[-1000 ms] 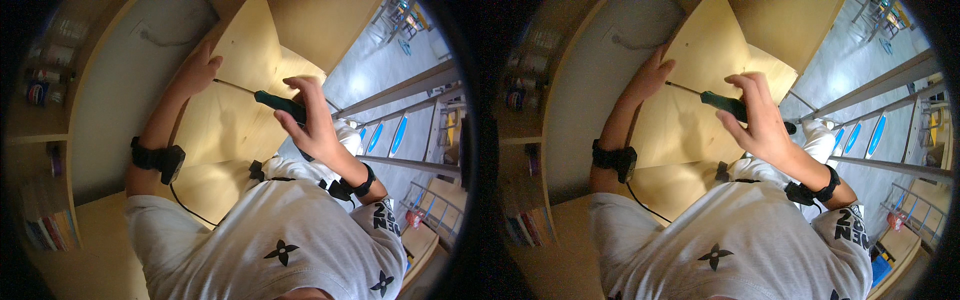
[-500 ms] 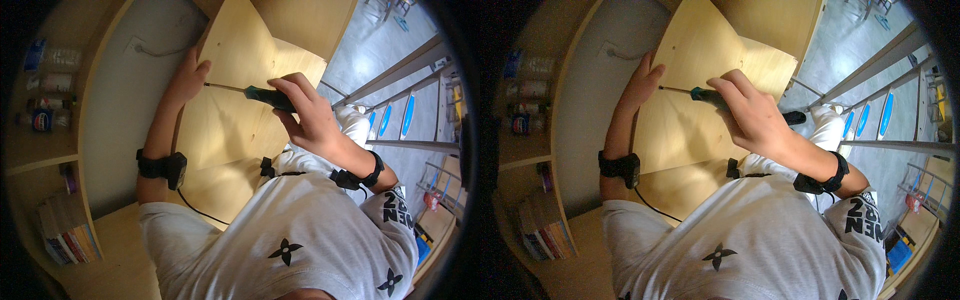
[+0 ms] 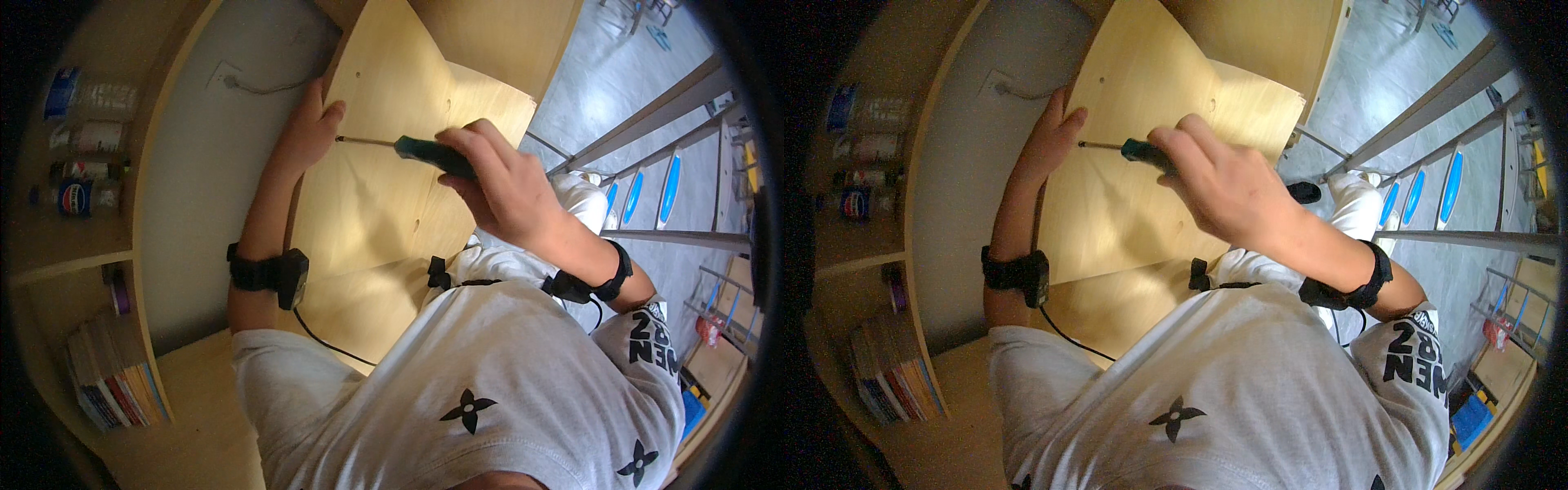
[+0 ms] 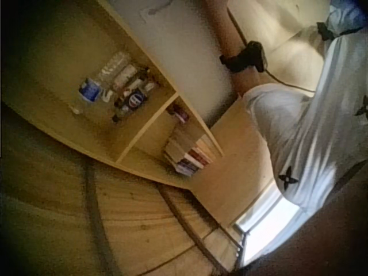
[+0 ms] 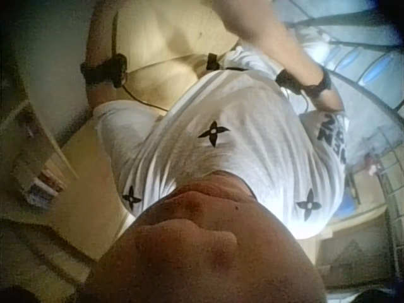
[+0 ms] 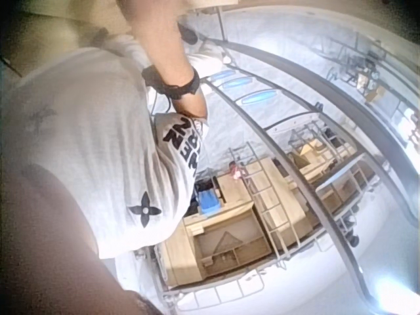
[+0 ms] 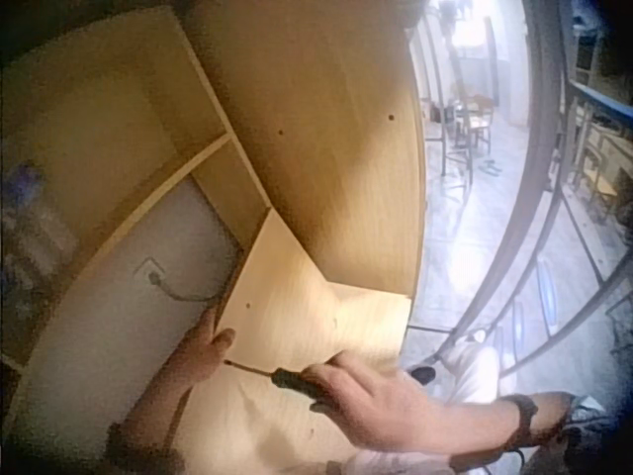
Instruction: The person repairs a wooden cabinet door by attaching and tightening a hinge and handle using a screwdriver.
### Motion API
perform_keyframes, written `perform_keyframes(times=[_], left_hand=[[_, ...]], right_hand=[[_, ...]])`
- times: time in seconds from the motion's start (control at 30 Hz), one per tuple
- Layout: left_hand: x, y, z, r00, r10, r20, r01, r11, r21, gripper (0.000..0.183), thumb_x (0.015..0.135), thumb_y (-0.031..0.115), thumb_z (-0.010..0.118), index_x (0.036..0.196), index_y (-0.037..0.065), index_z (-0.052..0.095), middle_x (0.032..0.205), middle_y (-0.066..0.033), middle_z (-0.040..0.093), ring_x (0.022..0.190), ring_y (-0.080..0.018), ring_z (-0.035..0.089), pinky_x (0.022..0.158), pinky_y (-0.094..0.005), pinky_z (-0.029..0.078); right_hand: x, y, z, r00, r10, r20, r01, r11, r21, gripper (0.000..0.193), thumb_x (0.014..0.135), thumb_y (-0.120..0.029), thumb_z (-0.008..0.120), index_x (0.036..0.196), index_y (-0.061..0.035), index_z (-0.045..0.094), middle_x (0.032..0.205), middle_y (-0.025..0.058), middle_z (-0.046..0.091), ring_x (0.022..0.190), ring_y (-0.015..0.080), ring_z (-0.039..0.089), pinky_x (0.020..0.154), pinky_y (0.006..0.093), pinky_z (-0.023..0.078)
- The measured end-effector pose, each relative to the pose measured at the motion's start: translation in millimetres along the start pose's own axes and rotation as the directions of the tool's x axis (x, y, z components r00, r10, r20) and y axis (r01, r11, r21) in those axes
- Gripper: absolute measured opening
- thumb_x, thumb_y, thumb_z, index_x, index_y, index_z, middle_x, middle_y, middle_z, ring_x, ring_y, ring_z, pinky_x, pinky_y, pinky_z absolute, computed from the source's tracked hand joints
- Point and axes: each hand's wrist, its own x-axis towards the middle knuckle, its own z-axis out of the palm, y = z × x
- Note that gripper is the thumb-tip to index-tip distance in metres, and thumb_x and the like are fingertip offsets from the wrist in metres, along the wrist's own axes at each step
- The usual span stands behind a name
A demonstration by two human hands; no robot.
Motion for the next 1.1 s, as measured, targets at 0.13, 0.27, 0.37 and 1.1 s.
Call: perform_keyframes(times=[0.13,0.27,0.37,1.1], left_hand=[[4.6,-4.7,3.4,0.994,0.098,-0.040,-0.096,0.995,0.031,0.045,0.093,0.018,0.043,0.131,-0.003,0.031,0.124,-0.0221,0.049,0.113,-0.0314,0.049,0.097,-0.0392,0.036],[0.3,2.5,3.5,0.996,0.071,-0.053,-0.069,0.997,0.042,0.044,0.092,0.018,0.043,0.128,-0.005,0.033,0.122,-0.0239,0.049,0.113,-0.0323,0.049,0.096,-0.0392,0.036],[4.6,-6.3,1.5,0.995,0.100,-0.023,-0.099,0.995,0.033,0.043,0.092,0.018,0.043,0.127,-0.005,0.034,0.122,-0.0245,0.049,0.114,-0.0333,0.049,0.096,-0.0391,0.036],[9.2,-4.2,8.1,0.995,0.097,-0.036,-0.094,0.992,0.085,0.046,0.090,0.016,0.046,0.127,-0.008,0.033,0.122,-0.0269,0.048,0.114,-0.0354,0.048,0.098,-0.0401,0.035]], right_hand=[[-1.7,7.6,5.6,0.999,0.030,-0.018,-0.031,1.000,-0.007,0.040,0.077,-0.009,0.064,0.112,-0.0043,0.045,0.092,0.0116,0.050,0.065,0.0303,0.057,0.052,0.0366,0.048],[2.0,5.0,5.8,0.995,-0.048,-0.090,0.054,0.997,0.060,0.041,0.076,-0.007,0.065,0.112,-0.0039,0.045,0.088,0.0113,0.051,0.068,0.0306,0.057,0.054,0.0368,0.047],[-1.1,4.0,3.7,0.997,-0.067,-0.033,0.066,0.998,-0.019,0.041,0.076,-0.006,0.065,0.112,-0.0028,0.045,0.087,0.0126,0.050,0.071,0.0325,0.057,0.056,0.0366,0.047],[-8.4,0.1,1.8,0.966,0.258,0.001,-0.257,0.961,0.103,0.043,0.076,-0.002,0.062,0.115,-0.0031,0.044,0.092,0.0155,0.050,0.078,0.0328,0.058,0.060,0.0360,0.048]])
